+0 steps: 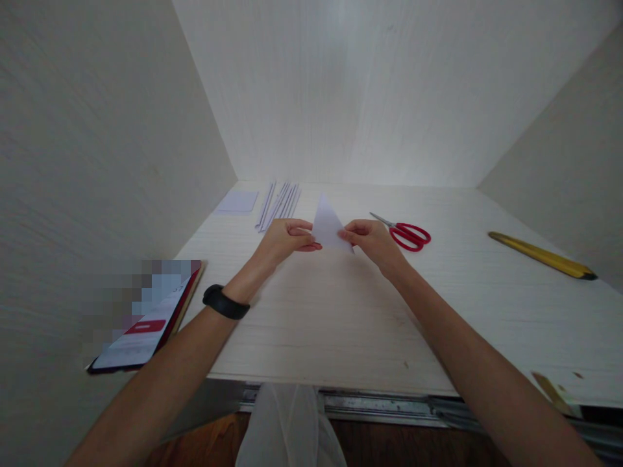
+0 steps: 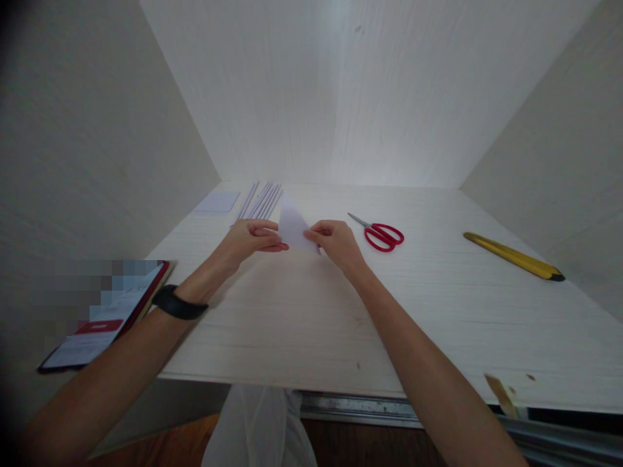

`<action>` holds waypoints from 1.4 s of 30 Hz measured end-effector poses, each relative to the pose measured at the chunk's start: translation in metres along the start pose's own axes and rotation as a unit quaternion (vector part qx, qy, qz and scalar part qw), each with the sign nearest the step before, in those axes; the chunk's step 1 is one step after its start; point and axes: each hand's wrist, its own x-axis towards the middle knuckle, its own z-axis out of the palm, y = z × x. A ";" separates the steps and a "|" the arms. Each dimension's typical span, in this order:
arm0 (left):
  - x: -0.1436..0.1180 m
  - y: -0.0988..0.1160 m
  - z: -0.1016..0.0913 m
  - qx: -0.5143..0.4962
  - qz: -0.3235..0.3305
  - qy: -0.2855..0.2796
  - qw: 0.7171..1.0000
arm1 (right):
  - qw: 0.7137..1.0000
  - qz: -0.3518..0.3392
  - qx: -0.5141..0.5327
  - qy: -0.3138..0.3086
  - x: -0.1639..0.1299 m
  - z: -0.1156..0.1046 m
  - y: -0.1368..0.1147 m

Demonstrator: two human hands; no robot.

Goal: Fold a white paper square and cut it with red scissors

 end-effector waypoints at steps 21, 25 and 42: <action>0.001 -0.002 -0.004 0.175 0.222 0.116 0.952 | 0.996 0.088 0.023 0.014 -0.004 0.001 -0.008; -0.006 -0.004 -0.003 0.338 0.372 0.147 0.852 | 0.959 0.190 0.197 -0.072 -0.010 0.002 -0.017; 0.003 -0.001 0.000 -0.010 0.121 0.024 0.992 | 0.986 -0.064 0.136 0.071 -0.003 0.001 -0.015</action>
